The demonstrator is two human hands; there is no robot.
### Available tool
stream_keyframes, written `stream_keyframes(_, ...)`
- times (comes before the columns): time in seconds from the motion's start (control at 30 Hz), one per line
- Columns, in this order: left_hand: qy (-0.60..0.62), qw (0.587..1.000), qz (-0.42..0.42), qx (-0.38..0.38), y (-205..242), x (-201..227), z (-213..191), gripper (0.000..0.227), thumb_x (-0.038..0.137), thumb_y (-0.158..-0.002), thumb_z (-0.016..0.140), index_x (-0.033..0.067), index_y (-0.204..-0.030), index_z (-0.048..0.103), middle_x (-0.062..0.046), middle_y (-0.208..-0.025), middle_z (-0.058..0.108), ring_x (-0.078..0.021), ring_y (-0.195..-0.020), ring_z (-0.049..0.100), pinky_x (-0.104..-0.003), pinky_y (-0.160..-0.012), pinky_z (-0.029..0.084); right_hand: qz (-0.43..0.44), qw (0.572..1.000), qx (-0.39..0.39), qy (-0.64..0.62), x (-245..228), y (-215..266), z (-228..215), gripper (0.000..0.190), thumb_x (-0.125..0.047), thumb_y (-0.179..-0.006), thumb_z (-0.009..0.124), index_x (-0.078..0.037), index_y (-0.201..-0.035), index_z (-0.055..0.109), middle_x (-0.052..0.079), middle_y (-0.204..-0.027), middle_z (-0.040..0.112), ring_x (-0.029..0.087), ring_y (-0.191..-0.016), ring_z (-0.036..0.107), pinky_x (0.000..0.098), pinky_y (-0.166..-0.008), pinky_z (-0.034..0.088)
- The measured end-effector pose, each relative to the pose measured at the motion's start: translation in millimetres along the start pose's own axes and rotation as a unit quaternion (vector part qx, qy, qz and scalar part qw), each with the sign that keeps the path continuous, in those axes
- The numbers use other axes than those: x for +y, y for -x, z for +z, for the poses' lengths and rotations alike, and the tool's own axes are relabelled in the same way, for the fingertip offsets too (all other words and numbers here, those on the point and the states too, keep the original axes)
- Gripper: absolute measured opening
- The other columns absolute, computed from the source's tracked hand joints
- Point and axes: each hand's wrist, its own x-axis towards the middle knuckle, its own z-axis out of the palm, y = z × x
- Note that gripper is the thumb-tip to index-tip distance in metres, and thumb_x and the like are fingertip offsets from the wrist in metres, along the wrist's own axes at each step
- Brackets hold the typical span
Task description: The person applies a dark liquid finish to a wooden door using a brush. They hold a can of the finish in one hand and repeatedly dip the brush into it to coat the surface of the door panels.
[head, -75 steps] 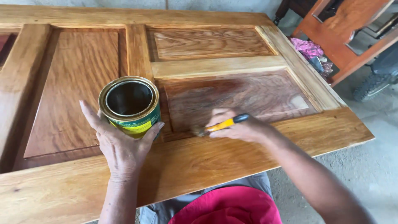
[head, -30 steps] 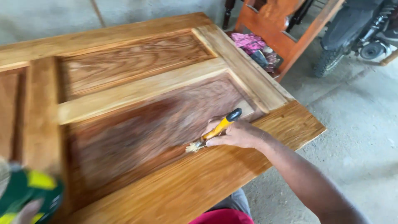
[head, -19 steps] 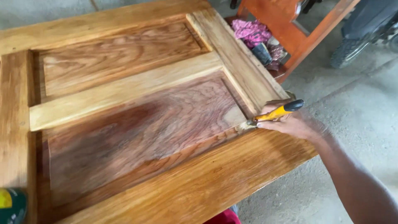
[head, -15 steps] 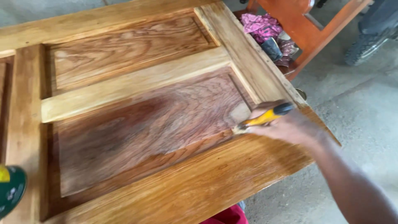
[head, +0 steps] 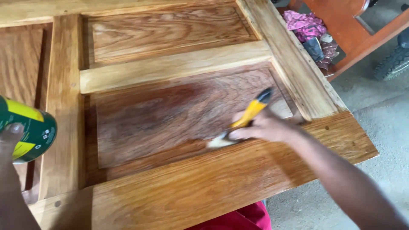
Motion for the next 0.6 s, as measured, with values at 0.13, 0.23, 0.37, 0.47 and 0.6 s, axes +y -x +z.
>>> stream_keyframes(0.13, 0.073, 0.994, -0.058, 0.049, 11.1, 43.2, 23.2, 0.061, 0.030, -0.100, 0.079, 0.0073, -0.152, 0.057, -0.009, -0.133, 0.065, -0.0199, -0.119, 0.070, -0.035, -0.100, 0.060, 0.124, 0.992, 0.017, -0.036, 38.6, 38.2, -46.5, 0.021, -0.028, -0.083, 0.079, -0.010, -0.092, 0.078, 0.002, -0.076, 0.070, 0.012, -0.072, 0.065, 0.0285, -0.066, 0.054)
stream_keyframes(0.23, -0.065, 0.969, -0.171, 0.166, 4.2, 33.8, 18.0, 0.060, 0.035, -0.085, 0.083, 0.0091, -0.135, 0.062, -0.004, -0.119, 0.068, -0.0186, -0.106, 0.069, -0.033, -0.094, 0.058, 0.127, 0.991, 0.042, -0.032, 31.3, 43.8, -63.7, 0.030, -0.024, -0.077, 0.083, -0.008, -0.101, 0.078, 0.001, -0.087, 0.076, 0.010, -0.079, 0.066, 0.0264, -0.067, 0.053)
stream_keyframes(0.37, -0.050, 0.948, 0.266, 0.167, 12.7, 19.3, 4.4, 0.088, 0.007, -0.086, 0.095, 0.0085, -0.155, 0.040, -0.012, -0.152, 0.052, -0.0256, -0.136, 0.052, -0.039, -0.124, 0.044, 0.179, 0.984, 0.013, -0.022, 3.6, 8.6, -37.8, 0.028, -0.023, -0.077, 0.085, -0.006, -0.098, 0.078, 0.005, -0.083, 0.079, 0.015, -0.074, 0.069, 0.0321, -0.065, 0.056)
stream_keyframes(0.47, -0.098, 0.934, 0.258, 0.228, 18.0, 44.6, 9.3, 0.107, 0.010, -0.080, 0.103, 0.0115, -0.158, 0.030, -0.011, -0.154, 0.049, -0.0272, -0.143, 0.051, -0.041, -0.128, 0.040, 0.086, 0.994, -0.033, -0.060, -28.6, -32.9, -1.3, 0.024, -0.018, -0.076, 0.084, -0.004, -0.093, 0.078, 0.007, -0.080, 0.080, 0.015, -0.075, 0.070, 0.0327, -0.067, 0.057)
stream_keyframes(0.6, -0.175, 0.928, 0.157, 0.290, 14.1, 55.3, 10.9, 0.109, 0.024, -0.075, 0.106, 0.0080, -0.153, 0.032, -0.015, -0.152, 0.054, -0.0324, -0.143, 0.057, -0.044, -0.127, 0.047, -0.019, 0.997, -0.052, -0.050, -75.6, -74.0, 43.7, 0.020, -0.016, -0.075, 0.084, -0.003, -0.089, 0.080, 0.005, -0.079, 0.079, 0.014, -0.075, 0.073, 0.0317, -0.070, 0.059)
